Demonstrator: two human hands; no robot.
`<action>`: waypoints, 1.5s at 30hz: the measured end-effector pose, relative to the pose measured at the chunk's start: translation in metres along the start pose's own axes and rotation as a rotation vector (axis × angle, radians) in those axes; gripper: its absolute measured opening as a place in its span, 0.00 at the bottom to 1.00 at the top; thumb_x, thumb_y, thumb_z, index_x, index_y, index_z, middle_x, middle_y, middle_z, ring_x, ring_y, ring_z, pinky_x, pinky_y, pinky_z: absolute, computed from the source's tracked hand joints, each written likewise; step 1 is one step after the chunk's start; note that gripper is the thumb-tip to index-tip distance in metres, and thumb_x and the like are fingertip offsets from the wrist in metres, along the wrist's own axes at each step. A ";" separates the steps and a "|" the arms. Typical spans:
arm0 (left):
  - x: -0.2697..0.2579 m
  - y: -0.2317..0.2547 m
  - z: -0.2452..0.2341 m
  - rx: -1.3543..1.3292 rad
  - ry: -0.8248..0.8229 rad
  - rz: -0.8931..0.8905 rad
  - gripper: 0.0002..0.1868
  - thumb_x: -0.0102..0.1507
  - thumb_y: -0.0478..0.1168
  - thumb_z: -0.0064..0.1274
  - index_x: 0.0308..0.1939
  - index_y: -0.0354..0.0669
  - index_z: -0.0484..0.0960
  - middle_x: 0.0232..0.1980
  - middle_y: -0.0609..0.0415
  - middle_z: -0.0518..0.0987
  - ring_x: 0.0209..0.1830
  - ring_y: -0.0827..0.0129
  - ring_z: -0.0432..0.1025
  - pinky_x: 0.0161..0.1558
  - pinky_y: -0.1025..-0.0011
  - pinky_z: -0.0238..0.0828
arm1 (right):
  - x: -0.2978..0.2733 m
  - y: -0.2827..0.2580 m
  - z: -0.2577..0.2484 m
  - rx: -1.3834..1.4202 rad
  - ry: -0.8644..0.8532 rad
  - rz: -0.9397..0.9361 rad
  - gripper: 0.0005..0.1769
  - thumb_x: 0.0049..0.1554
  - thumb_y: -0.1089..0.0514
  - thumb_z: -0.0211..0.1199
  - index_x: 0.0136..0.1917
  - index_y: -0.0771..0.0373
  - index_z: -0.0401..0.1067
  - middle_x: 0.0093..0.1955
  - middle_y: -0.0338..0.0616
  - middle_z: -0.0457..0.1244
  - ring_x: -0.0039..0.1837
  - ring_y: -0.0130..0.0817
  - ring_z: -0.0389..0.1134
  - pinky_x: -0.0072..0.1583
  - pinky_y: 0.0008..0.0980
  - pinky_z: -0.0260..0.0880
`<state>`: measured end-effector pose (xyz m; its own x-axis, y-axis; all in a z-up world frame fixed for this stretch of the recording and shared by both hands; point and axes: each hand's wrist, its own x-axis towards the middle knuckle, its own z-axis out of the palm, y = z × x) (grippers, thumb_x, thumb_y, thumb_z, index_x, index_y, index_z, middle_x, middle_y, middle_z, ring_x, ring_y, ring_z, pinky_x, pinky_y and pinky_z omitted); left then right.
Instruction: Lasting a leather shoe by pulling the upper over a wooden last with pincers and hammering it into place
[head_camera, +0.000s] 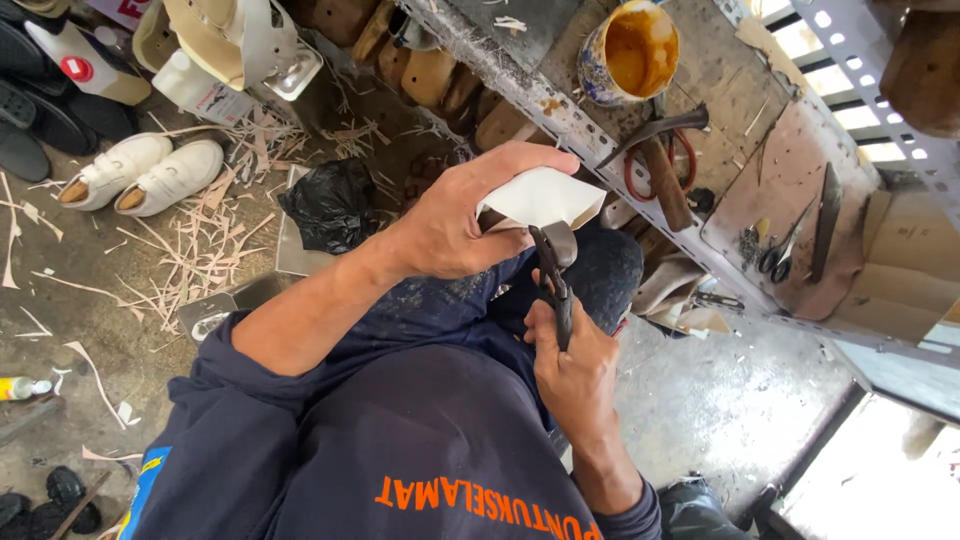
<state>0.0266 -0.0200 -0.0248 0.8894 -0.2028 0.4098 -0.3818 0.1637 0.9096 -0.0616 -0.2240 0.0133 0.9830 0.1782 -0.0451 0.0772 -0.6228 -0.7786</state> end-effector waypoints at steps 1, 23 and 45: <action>-0.005 -0.003 -0.002 -0.011 -0.004 -0.014 0.34 0.59 0.27 0.54 0.70 0.50 0.74 0.66 0.47 0.77 0.69 0.53 0.72 0.67 0.51 0.67 | -0.007 -0.005 -0.007 -0.001 -0.002 0.017 0.15 0.68 0.57 0.52 0.62 0.59 0.77 0.32 0.44 0.71 0.35 0.41 0.75 0.39 0.34 0.74; -0.014 0.058 0.021 0.119 0.138 -0.446 0.20 0.65 0.48 0.55 0.60 0.56 0.79 0.66 0.48 0.80 0.80 0.59 0.61 0.65 0.66 0.65 | -0.015 -0.013 -0.019 -0.138 -0.245 0.056 0.17 0.67 0.53 0.49 0.62 0.55 0.76 0.31 0.30 0.65 0.33 0.24 0.71 0.42 0.28 0.70; -0.105 0.035 0.062 0.305 -0.037 0.243 0.30 0.68 0.48 0.59 0.68 0.34 0.72 0.63 0.35 0.79 0.66 0.43 0.75 0.66 0.46 0.73 | -0.090 0.145 -0.003 0.588 0.084 0.470 0.25 0.66 0.52 0.52 0.69 0.70 0.70 0.34 0.43 0.63 0.31 0.20 0.61 0.33 0.14 0.53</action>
<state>-0.0954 -0.0530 -0.0316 0.7564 -0.2292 0.6126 -0.6422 -0.0821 0.7622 -0.1388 -0.3326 -0.0939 0.9016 -0.0787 -0.4253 -0.4318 -0.1058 -0.8958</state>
